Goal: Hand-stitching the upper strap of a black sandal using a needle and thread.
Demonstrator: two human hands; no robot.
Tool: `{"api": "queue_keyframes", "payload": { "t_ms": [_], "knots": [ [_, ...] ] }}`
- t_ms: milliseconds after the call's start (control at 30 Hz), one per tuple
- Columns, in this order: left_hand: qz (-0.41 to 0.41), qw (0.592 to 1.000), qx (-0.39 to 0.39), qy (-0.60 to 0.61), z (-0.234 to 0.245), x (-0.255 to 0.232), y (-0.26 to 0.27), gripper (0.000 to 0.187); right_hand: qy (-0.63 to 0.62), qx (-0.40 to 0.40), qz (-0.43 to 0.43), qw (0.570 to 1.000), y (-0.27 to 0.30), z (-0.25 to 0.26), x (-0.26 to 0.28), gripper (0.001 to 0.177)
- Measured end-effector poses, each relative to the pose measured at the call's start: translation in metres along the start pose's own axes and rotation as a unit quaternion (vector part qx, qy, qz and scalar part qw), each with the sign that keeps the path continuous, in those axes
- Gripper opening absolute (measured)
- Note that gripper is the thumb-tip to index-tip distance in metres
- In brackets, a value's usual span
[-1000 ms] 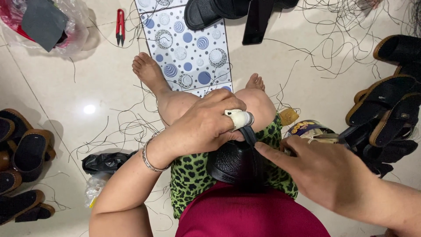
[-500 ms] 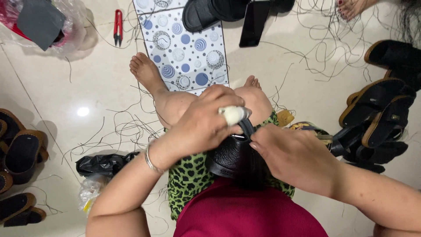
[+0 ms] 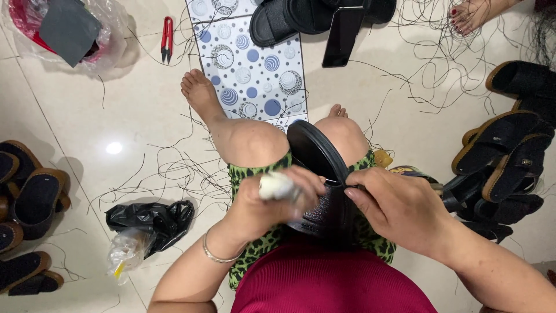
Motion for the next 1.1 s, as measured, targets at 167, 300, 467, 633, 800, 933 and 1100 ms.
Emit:
{"api": "queue_keyframes", "payload": {
  "t_ms": [167,300,467,633,800,933,1100],
  "knots": [
    [-0.045,0.922,-0.139,-0.358,0.001,-0.001,-0.005,0.023,-0.038,-0.012,-0.046,0.998,0.020,-0.013,-0.021,0.017],
    [-0.127,0.814,-0.033,-0.566,-0.042,-0.031,-0.014,0.015,-0.030,-0.044,-0.043,0.998,0.020,-0.012,-0.016,0.019],
    [-0.128,0.828,0.082,-0.541,-0.038,-0.021,0.003,0.032,0.040,0.060,-0.006,0.997,0.010,0.016,-0.007,0.038],
    [-0.082,0.883,-0.023,-0.462,-0.016,-0.018,0.009,0.015,0.152,0.118,-0.121,0.974,0.054,0.062,-0.090,0.047],
    [-0.117,0.888,-0.151,-0.418,-0.010,-0.018,0.023,0.040,-0.076,0.074,-0.137,0.985,0.037,0.044,-0.048,0.051],
    [-0.087,0.934,-0.216,-0.271,0.025,-0.032,0.042,0.036,-0.083,0.041,-0.035,0.995,0.028,0.027,-0.030,0.043],
    [-0.243,0.638,-0.255,-0.685,0.016,-0.085,0.035,0.027,-0.074,0.065,0.000,0.995,0.020,0.021,-0.024,0.045]
  ]
}}
Point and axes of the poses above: each hand's wrist, its own y-axis away from the middle knuckle, its own z-axis out of the back of the hand, x = y × z, the point moved 7 cm from there along -y, towards the middle knuckle, and after that the axes turned 12 degrees about -x, right-handed, at the moved point
